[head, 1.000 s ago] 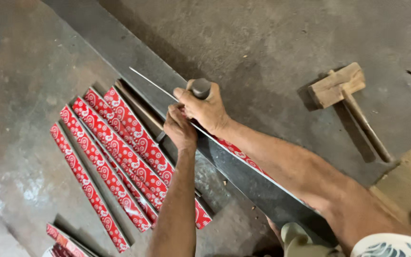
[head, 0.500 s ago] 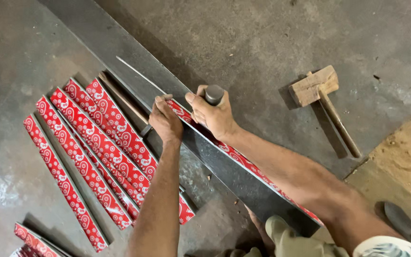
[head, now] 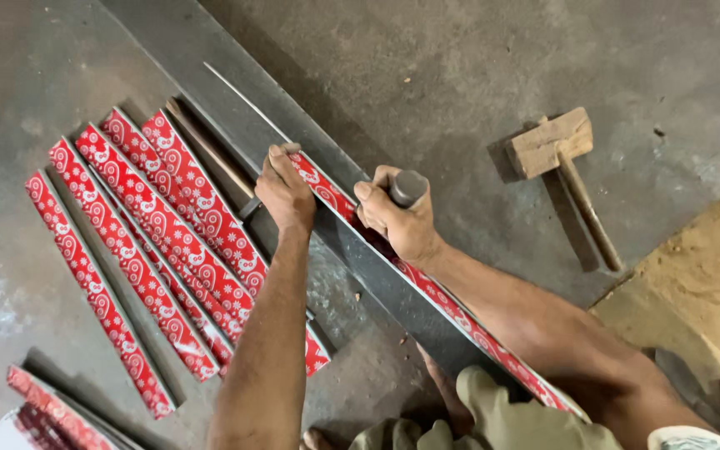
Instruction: The person places red patterned strips into a metal jig, hammers them flat with a wooden mallet, and uses a metal scraper to press the edges. The person repeats this process for multiple strips, stacking the finished pieces on the floor.
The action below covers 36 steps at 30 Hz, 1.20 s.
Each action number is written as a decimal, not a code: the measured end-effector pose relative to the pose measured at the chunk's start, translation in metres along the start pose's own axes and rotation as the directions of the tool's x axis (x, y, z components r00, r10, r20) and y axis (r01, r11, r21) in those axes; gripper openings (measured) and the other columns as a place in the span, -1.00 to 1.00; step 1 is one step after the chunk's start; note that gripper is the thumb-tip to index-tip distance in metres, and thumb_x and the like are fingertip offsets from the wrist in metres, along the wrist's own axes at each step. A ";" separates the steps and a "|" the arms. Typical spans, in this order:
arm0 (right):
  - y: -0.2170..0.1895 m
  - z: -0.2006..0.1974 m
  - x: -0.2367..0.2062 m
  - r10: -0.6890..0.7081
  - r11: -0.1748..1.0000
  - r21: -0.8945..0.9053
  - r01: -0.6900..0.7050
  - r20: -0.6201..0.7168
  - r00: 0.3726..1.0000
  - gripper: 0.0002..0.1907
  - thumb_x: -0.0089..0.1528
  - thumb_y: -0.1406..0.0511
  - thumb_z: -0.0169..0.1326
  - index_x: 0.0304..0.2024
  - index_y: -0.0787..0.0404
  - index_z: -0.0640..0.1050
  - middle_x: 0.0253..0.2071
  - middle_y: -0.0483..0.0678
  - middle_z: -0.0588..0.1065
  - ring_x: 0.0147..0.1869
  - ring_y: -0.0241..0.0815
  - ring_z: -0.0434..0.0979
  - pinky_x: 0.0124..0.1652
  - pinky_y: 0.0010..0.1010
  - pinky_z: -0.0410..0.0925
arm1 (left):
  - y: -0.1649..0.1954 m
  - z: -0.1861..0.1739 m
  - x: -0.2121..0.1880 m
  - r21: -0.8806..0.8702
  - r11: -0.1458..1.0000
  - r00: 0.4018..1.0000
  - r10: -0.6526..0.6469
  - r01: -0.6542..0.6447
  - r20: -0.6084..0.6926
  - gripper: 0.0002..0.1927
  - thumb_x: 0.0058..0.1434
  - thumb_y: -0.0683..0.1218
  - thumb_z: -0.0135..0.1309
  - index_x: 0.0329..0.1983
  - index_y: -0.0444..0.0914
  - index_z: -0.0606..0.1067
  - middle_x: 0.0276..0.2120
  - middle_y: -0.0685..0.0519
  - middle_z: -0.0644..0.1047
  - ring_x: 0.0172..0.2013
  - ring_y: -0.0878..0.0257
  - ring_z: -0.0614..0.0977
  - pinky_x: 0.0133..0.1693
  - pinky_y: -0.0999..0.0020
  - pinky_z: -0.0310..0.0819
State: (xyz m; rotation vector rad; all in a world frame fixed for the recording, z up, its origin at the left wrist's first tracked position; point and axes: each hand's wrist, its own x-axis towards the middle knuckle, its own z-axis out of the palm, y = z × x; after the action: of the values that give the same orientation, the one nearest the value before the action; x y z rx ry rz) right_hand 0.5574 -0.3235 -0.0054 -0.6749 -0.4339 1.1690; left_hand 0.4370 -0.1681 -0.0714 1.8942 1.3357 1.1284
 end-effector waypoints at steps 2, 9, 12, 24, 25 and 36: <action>0.000 0.000 -0.004 -0.022 1.000 -0.002 0.022 0.014 1.000 -0.64 0.41 0.42 0.07 -0.47 0.16 0.28 -0.63 -0.24 0.22 -0.58 -0.40 0.12 -0.49 -0.44 0.11 | 0.000 0.000 0.004 0.011 0.992 0.991 -0.130 0.130 0.028 -0.45 0.46 0.09 -0.32 -0.22 -0.34 0.63 -0.39 -0.18 0.65 -0.36 -0.07 0.70 -0.23 0.11 0.53; 0.002 -0.004 -0.014 0.003 1.000 0.010 -0.003 0.016 1.000 -0.67 0.40 0.41 0.05 -0.43 0.13 0.27 -0.62 -0.24 0.21 -0.56 -0.42 0.11 -0.48 -0.47 0.10 | -0.008 0.000 0.006 0.016 0.998 0.998 0.054 -0.054 -0.033 -0.45 0.55 0.07 -0.31 -0.20 -0.34 0.62 -0.37 -0.15 0.64 -0.34 0.05 0.66 -0.22 0.15 0.51; 0.005 -0.007 -0.016 -0.055 0.991 0.128 0.046 0.066 0.996 -0.68 0.43 0.39 0.04 -0.40 0.14 0.27 -0.60 -0.22 0.22 -0.55 -0.39 0.14 -0.39 -0.38 0.14 | -0.008 -0.002 0.013 0.021 0.998 0.998 -0.067 0.067 0.014 -0.47 0.50 0.07 -0.29 -0.19 -0.35 0.63 -0.49 -0.16 0.58 -0.47 0.07 0.58 -0.32 0.13 0.44; 0.021 0.002 -0.007 -0.031 0.999 -0.044 0.027 -0.091 0.995 -0.68 0.39 0.41 0.06 -0.44 0.14 0.30 -0.57 -0.20 0.25 -0.52 -0.40 0.17 -0.38 -0.43 0.18 | 0.053 -0.016 -0.053 0.309 0.888 0.870 -0.421 0.339 0.256 -0.26 0.18 -0.05 -0.04 0.46 -0.25 0.14 -0.19 -0.32 0.62 -0.18 -0.33 0.65 -0.07 -0.17 0.50; 0.019 0.004 -0.007 0.027 0.999 0.043 -0.022 -0.122 0.992 -0.67 0.39 0.41 0.07 -0.45 0.14 0.31 -0.58 -0.22 0.22 -0.54 -0.42 0.14 -0.39 -0.45 0.16 | 0.051 -0.015 -0.048 0.329 0.880 0.866 -0.430 0.341 0.253 -0.27 0.18 -0.06 -0.04 0.45 -0.26 0.14 -0.21 -0.33 0.62 -0.18 -0.34 0.64 -0.07 -0.17 0.49; 0.015 0.022 0.013 -0.040 0.990 0.134 0.040 -0.004 0.999 -0.65 0.39 0.42 0.06 -0.46 0.14 0.27 -0.59 -0.20 0.25 -0.54 -0.37 0.19 -0.39 -0.40 0.18 | 0.018 -0.024 0.000 0.341 0.893 0.911 -0.371 0.295 0.183 -0.51 0.27 0.00 0.01 0.21 -0.32 0.32 -0.19 -0.35 0.63 -0.13 -0.35 0.63 -0.08 -0.21 0.47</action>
State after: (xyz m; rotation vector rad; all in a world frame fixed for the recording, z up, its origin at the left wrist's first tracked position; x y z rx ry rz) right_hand 0.5376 -0.3017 0.0003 -0.5483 -0.3624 1.1491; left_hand 0.4247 -0.1755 -0.0449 1.8379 1.6859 0.5178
